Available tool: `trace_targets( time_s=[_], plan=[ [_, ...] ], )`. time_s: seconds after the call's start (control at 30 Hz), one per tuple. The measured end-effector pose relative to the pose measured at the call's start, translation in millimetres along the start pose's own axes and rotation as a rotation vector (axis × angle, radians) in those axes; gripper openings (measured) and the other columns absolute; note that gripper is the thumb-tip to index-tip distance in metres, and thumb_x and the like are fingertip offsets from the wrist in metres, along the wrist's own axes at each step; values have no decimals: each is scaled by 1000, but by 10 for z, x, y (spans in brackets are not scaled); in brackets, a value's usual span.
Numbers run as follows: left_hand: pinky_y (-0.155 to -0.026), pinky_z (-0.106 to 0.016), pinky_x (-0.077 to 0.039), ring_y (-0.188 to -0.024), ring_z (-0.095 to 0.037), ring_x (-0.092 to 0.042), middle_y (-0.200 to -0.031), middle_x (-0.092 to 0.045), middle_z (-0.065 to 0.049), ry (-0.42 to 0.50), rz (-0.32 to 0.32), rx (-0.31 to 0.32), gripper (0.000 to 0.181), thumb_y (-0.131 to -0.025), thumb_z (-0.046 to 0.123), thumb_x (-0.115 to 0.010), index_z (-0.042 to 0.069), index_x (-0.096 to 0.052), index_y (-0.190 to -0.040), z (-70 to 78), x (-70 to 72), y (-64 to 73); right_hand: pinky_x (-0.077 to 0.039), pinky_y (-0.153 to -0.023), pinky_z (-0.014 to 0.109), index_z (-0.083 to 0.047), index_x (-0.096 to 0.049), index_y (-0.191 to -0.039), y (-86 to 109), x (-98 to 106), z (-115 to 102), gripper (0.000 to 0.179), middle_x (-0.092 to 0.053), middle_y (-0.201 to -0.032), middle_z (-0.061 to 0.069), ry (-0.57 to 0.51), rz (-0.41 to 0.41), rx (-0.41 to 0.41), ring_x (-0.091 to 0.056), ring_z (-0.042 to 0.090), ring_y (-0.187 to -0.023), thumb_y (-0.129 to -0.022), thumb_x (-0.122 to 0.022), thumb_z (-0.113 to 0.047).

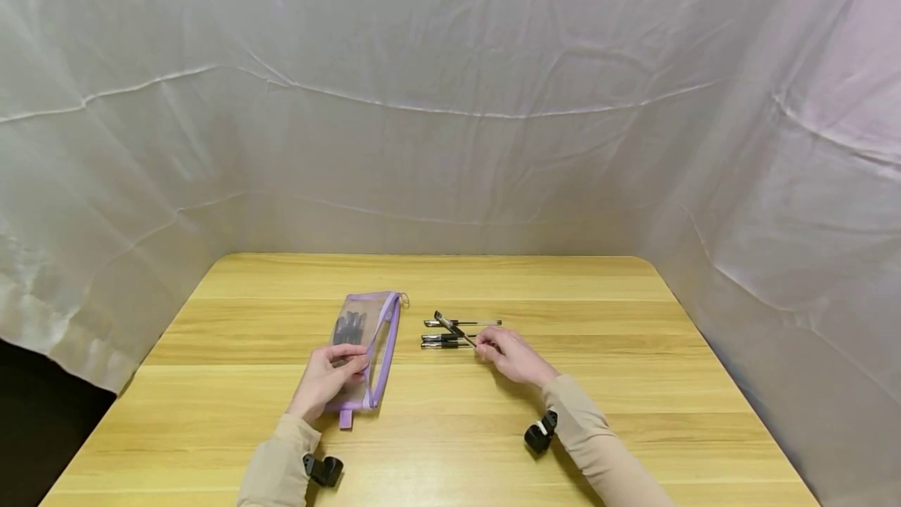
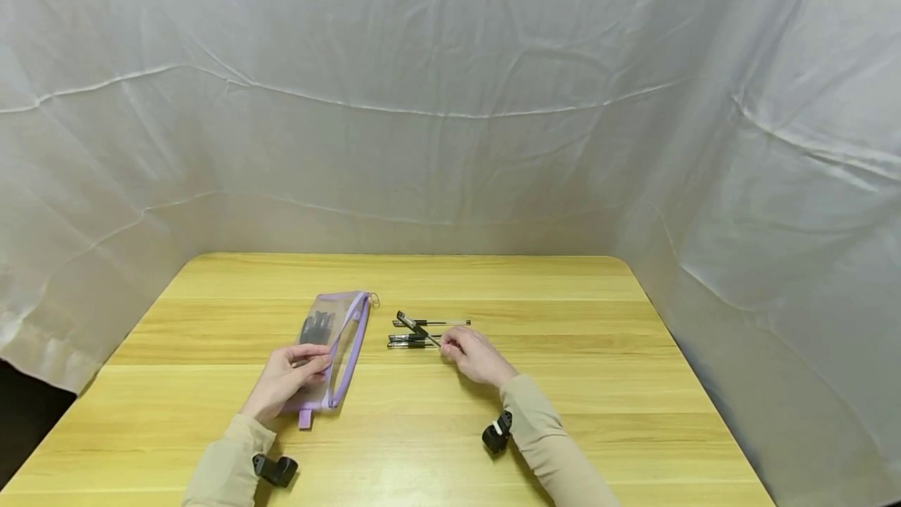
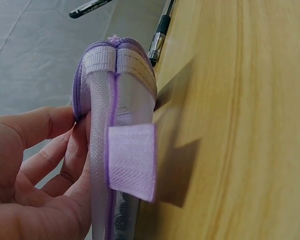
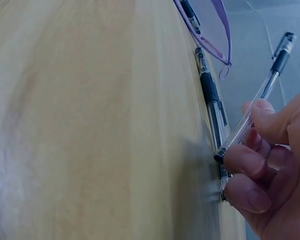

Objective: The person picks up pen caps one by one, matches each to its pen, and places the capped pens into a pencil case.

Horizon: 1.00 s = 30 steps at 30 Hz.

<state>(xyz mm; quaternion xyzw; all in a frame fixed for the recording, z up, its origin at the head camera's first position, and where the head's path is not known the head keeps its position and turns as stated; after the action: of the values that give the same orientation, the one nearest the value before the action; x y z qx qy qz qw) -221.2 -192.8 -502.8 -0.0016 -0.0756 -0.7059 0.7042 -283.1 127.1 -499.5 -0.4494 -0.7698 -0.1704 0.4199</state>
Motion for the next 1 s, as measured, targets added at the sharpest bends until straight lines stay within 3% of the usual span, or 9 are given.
trace_targets(
  time_s=[0.13, 0.5, 0.7, 1.0],
  plan=[
    [-68, -21, -61, -71, -5, -66, -85, -69, 0, 0, 1, 0, 30, -94, -2, -64, -19, -62, -119, -3, -2, 1, -52, -83, 28, -6, -64, -102, 3, 6, 7, 12, -64, -95, 2, -20, -21, 9, -55, 9, -85, -102, -53, -10],
    [-67, -21, -61, -71, -4, -65, -84, -69, 1, 7, 8, -3, 30, -94, -2, -65, -18, -62, -119, 1, -6, -2, -47, -59, 20, -1, -58, -102, -5, 13, -5, 17, -59, -78, 5, -156, -97, 34, -50, 4, -64, -107, -46, -12],
    [-67, -21, -61, -71, -4, -65, -83, -69, 1, 11, 11, -8, 30, -94, -2, -65, -19, -62, -119, 6, -7, -1, -52, -59, 22, -1, -59, -106, 6, 8, -27, 16, -64, -82, 9, -223, -110, 6, -58, 8, -70, -105, -49, -14],
    [-66, -22, -61, -71, -4, -65, -83, -69, 1, 8, 12, -5, 30, -94, -1, -65, -18, -62, -119, 15, -6, -3, -64, -75, 35, 10, -49, -125, -29, -40, -27, 29, -63, -104, 29, -589, -121, -123, -69, 20, -78, -101, -55, -4]
  ],
)
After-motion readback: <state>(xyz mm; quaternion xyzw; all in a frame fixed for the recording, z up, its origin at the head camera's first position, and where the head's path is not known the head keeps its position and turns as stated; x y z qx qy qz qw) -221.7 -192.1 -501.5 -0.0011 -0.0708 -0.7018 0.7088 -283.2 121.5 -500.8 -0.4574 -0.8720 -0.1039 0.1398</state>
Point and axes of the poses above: each hand's wrist, its own y-axis away from the middle knuckle, its own x-axis out of the back of the hand, z = x × y, the point moved 3 cm from there along -y, towards the middle knuckle
